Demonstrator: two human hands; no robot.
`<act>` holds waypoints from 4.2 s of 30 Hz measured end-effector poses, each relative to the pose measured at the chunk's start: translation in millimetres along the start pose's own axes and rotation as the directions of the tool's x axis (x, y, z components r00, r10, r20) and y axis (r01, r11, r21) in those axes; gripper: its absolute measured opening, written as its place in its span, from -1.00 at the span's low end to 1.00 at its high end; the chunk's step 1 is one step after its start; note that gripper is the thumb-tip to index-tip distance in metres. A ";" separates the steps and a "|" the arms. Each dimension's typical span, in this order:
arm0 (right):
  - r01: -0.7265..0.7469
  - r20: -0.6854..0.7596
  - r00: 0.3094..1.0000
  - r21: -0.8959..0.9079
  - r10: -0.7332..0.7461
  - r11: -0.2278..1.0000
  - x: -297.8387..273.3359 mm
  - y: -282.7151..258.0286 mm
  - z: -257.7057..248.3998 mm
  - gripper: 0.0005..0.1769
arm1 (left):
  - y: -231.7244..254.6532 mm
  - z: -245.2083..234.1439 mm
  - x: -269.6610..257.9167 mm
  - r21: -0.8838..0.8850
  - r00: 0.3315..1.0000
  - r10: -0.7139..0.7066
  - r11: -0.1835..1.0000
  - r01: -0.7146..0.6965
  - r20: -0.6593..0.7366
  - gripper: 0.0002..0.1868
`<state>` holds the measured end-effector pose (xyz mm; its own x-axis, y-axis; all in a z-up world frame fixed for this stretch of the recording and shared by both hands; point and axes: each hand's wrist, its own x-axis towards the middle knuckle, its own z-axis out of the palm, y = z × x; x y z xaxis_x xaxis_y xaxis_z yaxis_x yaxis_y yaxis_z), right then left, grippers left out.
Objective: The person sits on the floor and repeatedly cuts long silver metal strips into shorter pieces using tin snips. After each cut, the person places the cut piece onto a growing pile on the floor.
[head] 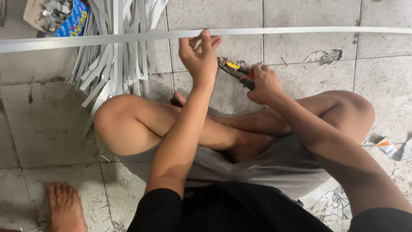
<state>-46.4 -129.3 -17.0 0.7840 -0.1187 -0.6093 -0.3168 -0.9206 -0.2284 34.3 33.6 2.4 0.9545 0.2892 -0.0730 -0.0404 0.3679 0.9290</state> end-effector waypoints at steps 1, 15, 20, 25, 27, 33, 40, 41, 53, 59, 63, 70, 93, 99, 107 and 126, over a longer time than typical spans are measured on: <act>-0.001 -0.002 1.000 -0.003 0.001 1.000 -6.5 1.2 1.6 -0.25 | 2.4 -0.7 3.8 -0.004 1.000 0.000 1.000 0.000 -0.001 -0.82; -0.116 0.133 0.991 0.925 -0.022 0.362 -85.6 -56.9 8.1 -0.40 | -3.7 -6.8 22.8 -0.150 0.999 0.023 0.988 -0.030 -0.048 -0.83; 0.025 0.006 0.996 0.934 -0.085 0.357 -72.9 -60.2 12.2 -0.43 | -1.0 -7.9 20.1 -0.112 0.999 0.046 0.993 -0.048 -0.029 -0.85; 0.124 -0.098 0.985 0.974 -0.140 0.189 -61.1 -67.4 22.3 -0.37 | 2.2 -5.6 20.6 -0.112 0.998 0.059 0.992 -0.063 -0.033 -0.84; 0.078 -0.055 0.991 0.979 -0.125 0.187 -64.2 -73.3 22.0 -0.46 | 2.0 -5.1 19.6 -0.121 0.998 0.034 0.992 -0.041 -0.057 -0.84; 0.124 -0.095 0.983 0.974 -0.155 0.187 -66.6 -84.4 17.2 -0.71 | 4.4 -4.9 18.1 -0.121 0.997 0.077 0.989 -0.080 -0.025 -0.86; 0.057 -0.051 0.998 0.966 -0.033 0.250 -64.3 -88.8 14.5 -0.47 | 3.5 -4.6 17.1 -0.118 0.998 0.051 0.992 -0.055 -0.035 -0.89; 0.057 -0.053 0.998 0.952 -0.020 0.302 -63.4 -88.4 14.1 -0.45 | 4.0 -4.3 16.5 -0.112 0.999 0.047 0.993 -0.050 -0.026 -0.89; 0.071 -0.163 0.986 0.616 0.038 0.785 -22.9 -23.4 8.5 -0.54 | 113.4 -57.4 58.5 0.422 0.984 0.046 0.899 -0.117 0.174 -0.86; 0.128 -0.139 0.978 -0.170 -0.152 0.977 4.0 28.8 -15.9 -0.04 | 132.5 -183.2 150.3 0.805 0.817 -0.199 -0.158 -0.572 0.541 -0.83; 0.139 -0.004 0.989 -0.324 -0.148 0.936 27.9 44.9 -6.1 0.48 | 120.0 -227.8 164.6 0.699 0.846 -0.477 -0.520 -0.490 0.238 -0.64; 0.141 -0.095 0.984 -0.124 -0.153 0.982 60.5 51.0 -65.9 0.29 | 127.7 -219.5 137.6 0.931 0.893 -0.430 -0.252 -0.264 0.137 -0.77; 0.622 -0.544 0.688 0.103 -0.479 0.776 24.4 20.2 -131.5 -0.89 | 62.2 -19.7 -4.4 -0.057 0.970 -0.240 0.969 0.242 0.040 -0.82; 0.630 -0.426 0.772 0.414 -0.472 0.657 -6.1 -35.2 -120.1 -0.92 | 46.4 -17.5 -14.4 -0.070 0.994 0.011 0.998 -0.003 0.106 -0.79; 0.719 -0.473 0.667 0.210 -0.575 0.662 0.6 -2.6 -109.5 -0.98 | 44.0 -39.4 0.3 -0.066 0.993 0.101 0.993 -0.097 0.057 -0.91; 0.781 -0.510 0.614 0.282 -0.603 0.558 -0.2 -9.3 -103.6 -0.89 | 18.7 -12.4 -27.3 0.034 0.961 0.030 0.999 -0.041 0.274 -0.93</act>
<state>11.7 -159.2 63.9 0.9445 0.2922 0.1502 0.2850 -0.5012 -0.8171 3.8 43.5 17.2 0.9972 0.0469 0.0575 -0.0697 0.3258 0.9429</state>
